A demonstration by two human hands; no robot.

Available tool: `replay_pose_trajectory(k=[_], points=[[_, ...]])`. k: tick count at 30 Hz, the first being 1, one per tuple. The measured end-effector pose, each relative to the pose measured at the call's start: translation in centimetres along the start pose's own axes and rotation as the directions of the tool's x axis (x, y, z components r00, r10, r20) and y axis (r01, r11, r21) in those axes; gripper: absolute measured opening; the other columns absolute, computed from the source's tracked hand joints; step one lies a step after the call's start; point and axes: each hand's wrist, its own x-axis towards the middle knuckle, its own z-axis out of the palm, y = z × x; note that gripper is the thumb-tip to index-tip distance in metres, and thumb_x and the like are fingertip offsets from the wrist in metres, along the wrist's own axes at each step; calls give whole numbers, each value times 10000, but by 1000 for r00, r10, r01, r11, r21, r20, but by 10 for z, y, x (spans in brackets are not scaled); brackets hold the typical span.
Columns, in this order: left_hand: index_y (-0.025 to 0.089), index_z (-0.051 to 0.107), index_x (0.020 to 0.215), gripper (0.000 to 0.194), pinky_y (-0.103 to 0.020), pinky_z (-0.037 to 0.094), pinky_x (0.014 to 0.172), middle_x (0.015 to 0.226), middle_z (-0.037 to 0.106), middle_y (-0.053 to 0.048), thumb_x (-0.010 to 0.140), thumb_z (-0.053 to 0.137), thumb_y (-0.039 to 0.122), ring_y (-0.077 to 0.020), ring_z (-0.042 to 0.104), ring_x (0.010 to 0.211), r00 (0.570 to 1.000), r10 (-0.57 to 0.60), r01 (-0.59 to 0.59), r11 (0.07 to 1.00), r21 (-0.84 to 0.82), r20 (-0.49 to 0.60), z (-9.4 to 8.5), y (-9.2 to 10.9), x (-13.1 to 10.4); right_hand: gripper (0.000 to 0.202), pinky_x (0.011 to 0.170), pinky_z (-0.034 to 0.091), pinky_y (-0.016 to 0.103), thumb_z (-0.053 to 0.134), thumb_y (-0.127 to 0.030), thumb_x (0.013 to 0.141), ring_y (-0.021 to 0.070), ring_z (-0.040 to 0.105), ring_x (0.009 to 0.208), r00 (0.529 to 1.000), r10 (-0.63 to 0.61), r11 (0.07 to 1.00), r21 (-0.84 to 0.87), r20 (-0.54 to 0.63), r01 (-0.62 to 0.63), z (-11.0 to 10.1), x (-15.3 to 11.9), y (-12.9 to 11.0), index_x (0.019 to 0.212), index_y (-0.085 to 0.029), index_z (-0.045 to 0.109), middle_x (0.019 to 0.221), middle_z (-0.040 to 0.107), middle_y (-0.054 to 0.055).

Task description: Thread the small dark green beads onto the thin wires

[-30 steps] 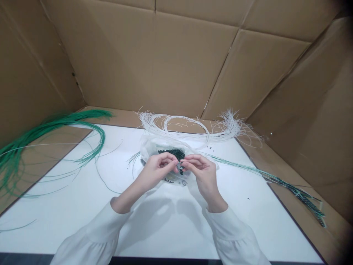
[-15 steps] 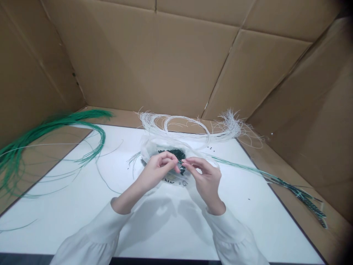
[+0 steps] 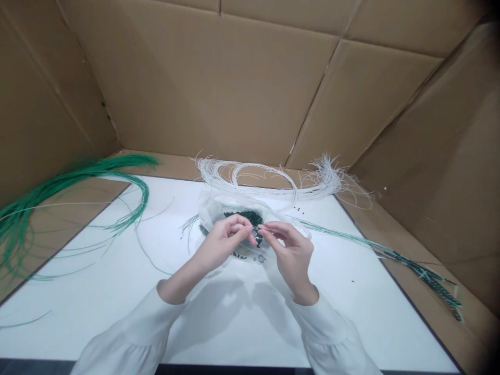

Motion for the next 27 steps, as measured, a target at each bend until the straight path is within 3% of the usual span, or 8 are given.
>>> replay_pose_trajectory(k=[6, 15, 22, 27], points=[[143, 502, 829, 250, -196, 265, 464, 685, 629, -18, 813, 516, 392, -65, 414, 489, 999, -6, 9, 997, -76, 45, 3, -3, 0, 177, 537, 539, 268, 754, -244, 583, 187, 669, 633, 983, 182, 955, 233, 24, -182, 2, 5, -3, 712, -184, 649, 682, 705, 28], [152, 498, 824, 226, -194, 280, 484, 684, 631, -6, 820, 516, 377, -61, 421, 490, 999, -2, 8, 993, -121, 48, 3, -3, 0, 157, 495, 515, 233, 753, -203, 581, 157, 654, 602, 975, 216, 930, 292, 56, -223, 2, 5, -1, 707, -187, 661, 692, 707, 19], [156, 470, 822, 240, -185, 258, 457, 701, 653, -26, 804, 534, 386, -53, 366, 467, 997, -18, 29, 987, -160, 68, 7, -6, -1, 192, 513, 489, 173, 784, -205, 541, 99, 631, 564, 900, 413, 737, 531, 138, -419, 8, 4, 4, 684, -193, 658, 657, 708, -2], [155, 470, 817, 240, -173, 259, 453, 689, 649, -28, 797, 543, 383, -51, 358, 483, 997, -42, 52, 984, -170, 61, 8, -3, -1, 217, 506, 486, 169, 800, -203, 514, 80, 611, 527, 866, 461, 629, 618, 193, -472, 7, 4, 1, 676, -202, 656, 655, 701, -20]])
